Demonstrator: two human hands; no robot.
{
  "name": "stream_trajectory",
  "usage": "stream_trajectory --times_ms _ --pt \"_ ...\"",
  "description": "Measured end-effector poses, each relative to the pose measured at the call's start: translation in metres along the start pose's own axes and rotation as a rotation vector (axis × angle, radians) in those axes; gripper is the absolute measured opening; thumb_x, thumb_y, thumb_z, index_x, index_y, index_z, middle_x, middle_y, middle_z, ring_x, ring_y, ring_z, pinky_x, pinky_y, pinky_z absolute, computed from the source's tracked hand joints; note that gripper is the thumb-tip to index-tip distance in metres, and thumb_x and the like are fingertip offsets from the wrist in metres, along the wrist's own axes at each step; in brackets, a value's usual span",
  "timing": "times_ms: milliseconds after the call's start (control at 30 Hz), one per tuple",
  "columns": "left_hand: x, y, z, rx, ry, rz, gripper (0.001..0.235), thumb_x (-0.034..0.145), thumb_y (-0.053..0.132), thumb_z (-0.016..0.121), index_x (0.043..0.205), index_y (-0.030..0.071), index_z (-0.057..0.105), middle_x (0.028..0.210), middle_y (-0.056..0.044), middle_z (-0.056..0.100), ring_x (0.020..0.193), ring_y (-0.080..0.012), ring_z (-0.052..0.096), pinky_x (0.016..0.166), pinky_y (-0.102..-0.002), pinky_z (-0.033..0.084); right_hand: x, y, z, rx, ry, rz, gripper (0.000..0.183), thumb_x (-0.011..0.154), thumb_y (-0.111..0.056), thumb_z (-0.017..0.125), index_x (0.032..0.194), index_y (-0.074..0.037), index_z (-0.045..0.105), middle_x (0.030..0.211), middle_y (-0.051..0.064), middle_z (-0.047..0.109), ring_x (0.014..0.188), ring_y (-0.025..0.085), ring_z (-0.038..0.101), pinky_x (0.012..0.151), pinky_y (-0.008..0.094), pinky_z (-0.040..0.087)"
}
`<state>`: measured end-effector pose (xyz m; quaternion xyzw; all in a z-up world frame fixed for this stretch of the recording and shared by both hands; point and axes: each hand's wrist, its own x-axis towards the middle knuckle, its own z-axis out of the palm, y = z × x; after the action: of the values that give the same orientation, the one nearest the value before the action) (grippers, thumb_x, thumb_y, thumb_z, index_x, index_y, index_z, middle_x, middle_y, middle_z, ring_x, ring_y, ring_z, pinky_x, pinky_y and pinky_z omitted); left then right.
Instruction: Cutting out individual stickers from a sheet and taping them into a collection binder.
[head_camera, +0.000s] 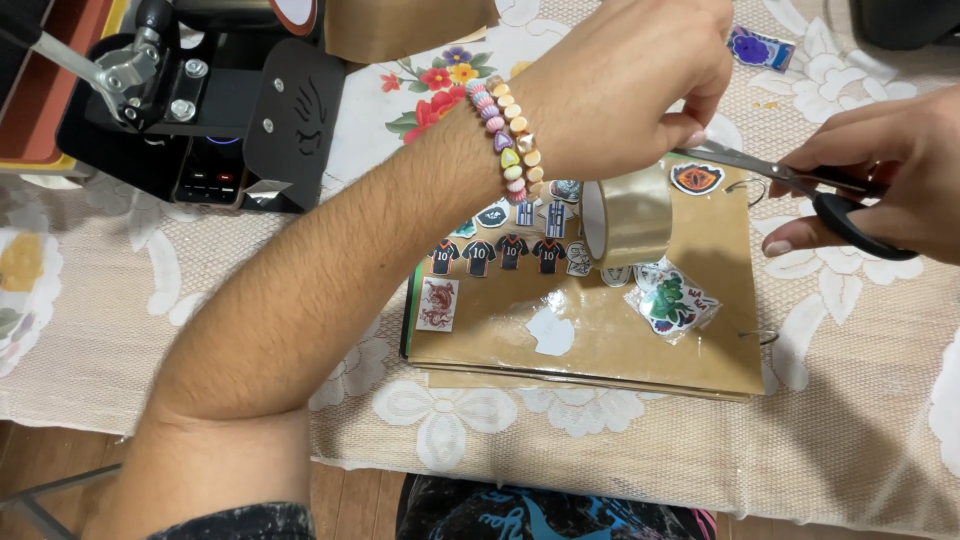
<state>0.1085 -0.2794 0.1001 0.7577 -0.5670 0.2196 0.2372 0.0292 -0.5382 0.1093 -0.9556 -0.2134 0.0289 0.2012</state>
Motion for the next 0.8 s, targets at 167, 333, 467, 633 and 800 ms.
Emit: stream_trajectory --times_ms 167,333,467,633,800 --pt "0.001 0.001 0.0 -0.001 -0.012 0.001 0.019 0.067 0.006 0.074 0.06 0.018 0.062 0.08 0.0 0.058 0.068 -0.0242 0.055 0.05 -0.042 0.036 0.0 0.001 -0.001 -0.047 -0.015 0.033 0.041 0.05 -0.034 0.097 0.084 -0.015 0.084 0.064 0.001 0.071 0.044 0.016 0.051 0.052 0.025 0.042" --pt "0.002 0.002 -0.001 0.008 -0.033 -0.017 0.019 0.069 0.009 0.077 0.061 0.019 0.062 0.082 0.0 0.059 0.07 -0.0249 0.056 0.051 -0.043 0.038 -0.001 0.005 0.0 -0.036 -0.009 0.032 0.043 0.049 -0.033 0.097 0.085 -0.015 0.084 0.062 0.001 0.07 0.044 0.016 0.049 0.051 0.025 0.042" --pt "0.002 0.002 0.0 0.011 -0.031 -0.019 0.021 0.07 0.01 0.078 0.061 0.018 0.061 0.081 0.0 0.058 0.069 -0.0246 0.056 0.05 -0.043 0.037 -0.003 0.004 0.002 -0.021 -0.001 0.062 0.043 0.048 -0.031 0.099 0.085 -0.015 0.084 0.059 0.002 0.069 0.047 0.016 0.048 0.055 0.025 0.042" --pt "-0.002 0.007 -0.009 -0.017 0.021 -0.072 0.016 0.078 0.013 0.076 0.069 0.017 0.063 0.077 0.001 0.063 0.066 -0.0217 0.057 0.052 -0.039 0.038 -0.004 0.016 0.008 -0.008 0.042 0.017 0.042 0.048 -0.03 0.099 0.084 -0.014 0.082 0.055 0.005 0.063 0.047 0.016 0.042 0.053 0.025 0.037" --pt "-0.059 0.027 -0.085 -0.059 0.028 -0.237 0.017 0.095 0.02 0.076 0.085 0.014 0.062 0.085 0.002 0.07 0.074 -0.0171 0.063 0.065 -0.036 0.043 0.002 0.074 0.032 0.143 0.038 -0.139 0.043 0.049 -0.025 0.094 0.087 -0.012 0.079 0.061 0.004 0.066 0.046 0.013 0.045 0.048 0.026 0.032"
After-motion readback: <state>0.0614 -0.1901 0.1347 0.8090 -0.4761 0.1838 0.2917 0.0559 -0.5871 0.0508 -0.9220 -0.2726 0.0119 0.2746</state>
